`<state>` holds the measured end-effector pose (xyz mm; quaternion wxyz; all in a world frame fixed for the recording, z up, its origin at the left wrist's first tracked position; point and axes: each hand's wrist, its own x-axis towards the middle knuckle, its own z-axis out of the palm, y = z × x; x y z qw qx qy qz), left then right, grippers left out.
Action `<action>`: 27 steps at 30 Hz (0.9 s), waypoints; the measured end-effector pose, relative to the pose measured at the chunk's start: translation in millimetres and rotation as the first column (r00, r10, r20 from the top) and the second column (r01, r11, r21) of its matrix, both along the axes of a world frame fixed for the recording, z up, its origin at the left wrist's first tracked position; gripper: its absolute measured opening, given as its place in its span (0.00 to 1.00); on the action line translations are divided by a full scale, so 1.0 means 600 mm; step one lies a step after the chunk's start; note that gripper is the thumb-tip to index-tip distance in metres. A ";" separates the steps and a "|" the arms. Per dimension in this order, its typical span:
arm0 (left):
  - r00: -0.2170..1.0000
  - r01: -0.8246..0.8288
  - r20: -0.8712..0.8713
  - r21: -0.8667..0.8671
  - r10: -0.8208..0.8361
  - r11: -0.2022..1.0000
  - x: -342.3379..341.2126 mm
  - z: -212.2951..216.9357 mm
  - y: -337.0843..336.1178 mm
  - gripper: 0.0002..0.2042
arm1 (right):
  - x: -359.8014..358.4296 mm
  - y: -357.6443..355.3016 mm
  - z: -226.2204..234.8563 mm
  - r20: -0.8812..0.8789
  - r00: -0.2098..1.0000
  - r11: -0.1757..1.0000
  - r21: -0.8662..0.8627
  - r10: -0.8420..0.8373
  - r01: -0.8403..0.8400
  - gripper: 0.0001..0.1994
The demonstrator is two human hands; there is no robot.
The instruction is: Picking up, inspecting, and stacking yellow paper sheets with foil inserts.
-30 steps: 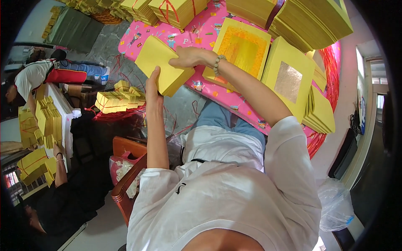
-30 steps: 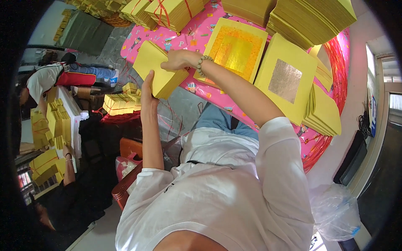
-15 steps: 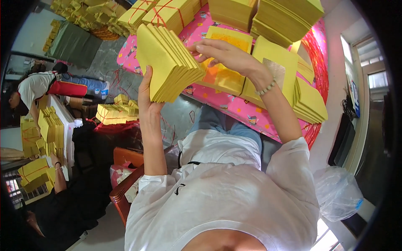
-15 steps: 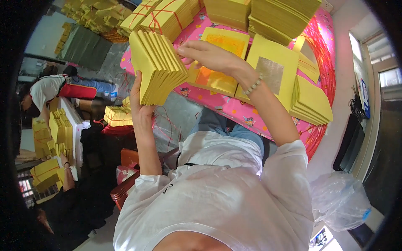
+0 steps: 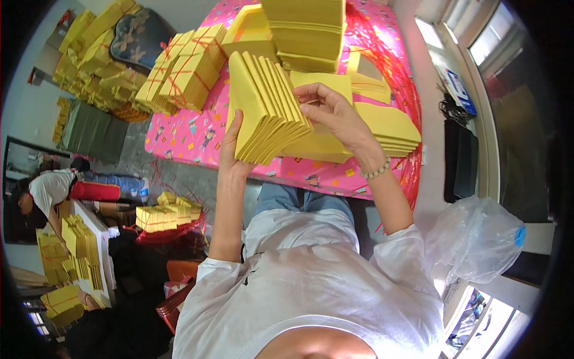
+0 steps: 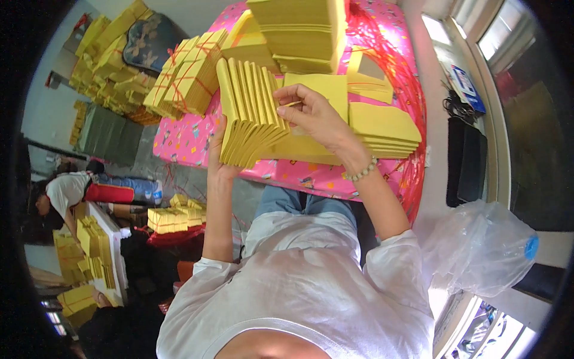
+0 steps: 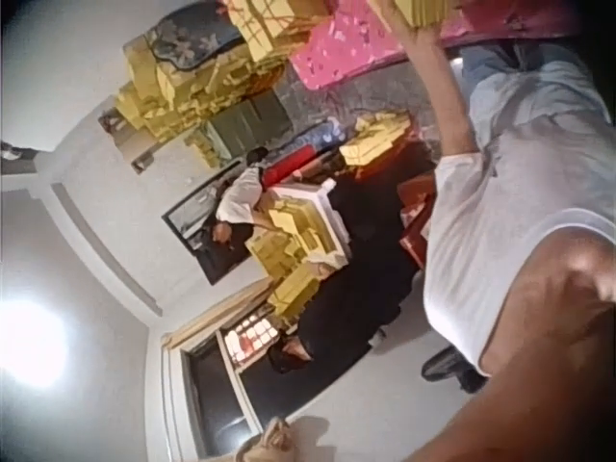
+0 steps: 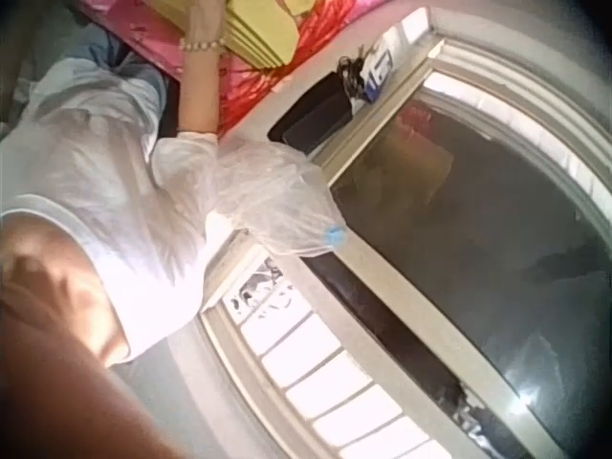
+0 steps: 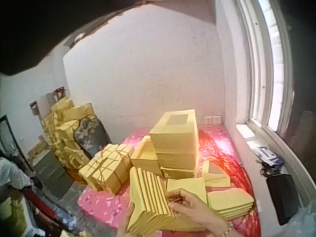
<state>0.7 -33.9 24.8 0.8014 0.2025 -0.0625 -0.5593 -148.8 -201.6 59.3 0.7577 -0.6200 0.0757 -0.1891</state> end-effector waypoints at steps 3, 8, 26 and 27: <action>0.995 0.085 -0.045 0.008 -0.085 0.996 -0.026 0.001 -0.038 0.24 | -0.033 -0.021 -0.013 0.052 0.995 0.996 0.044 -0.080 0.078 0.14; 0.978 0.189 -0.094 0.015 -0.186 0.982 -0.055 -0.004 -0.087 0.24 | -0.082 -0.047 -0.012 0.068 0.980 0.975 0.134 -0.188 0.178 0.13; 0.938 0.346 -0.051 0.133 -0.343 0.929 -0.099 -0.003 -0.147 0.23 | -0.152 -0.045 -0.011 -0.030 0.868 0.869 -0.025 -0.495 0.494 0.10; 0.934 0.358 -0.064 0.154 -0.352 0.921 -0.096 -0.005 -0.144 0.23 | -0.152 -0.041 -0.009 -0.047 0.867 0.869 -0.019 -0.495 0.495 0.10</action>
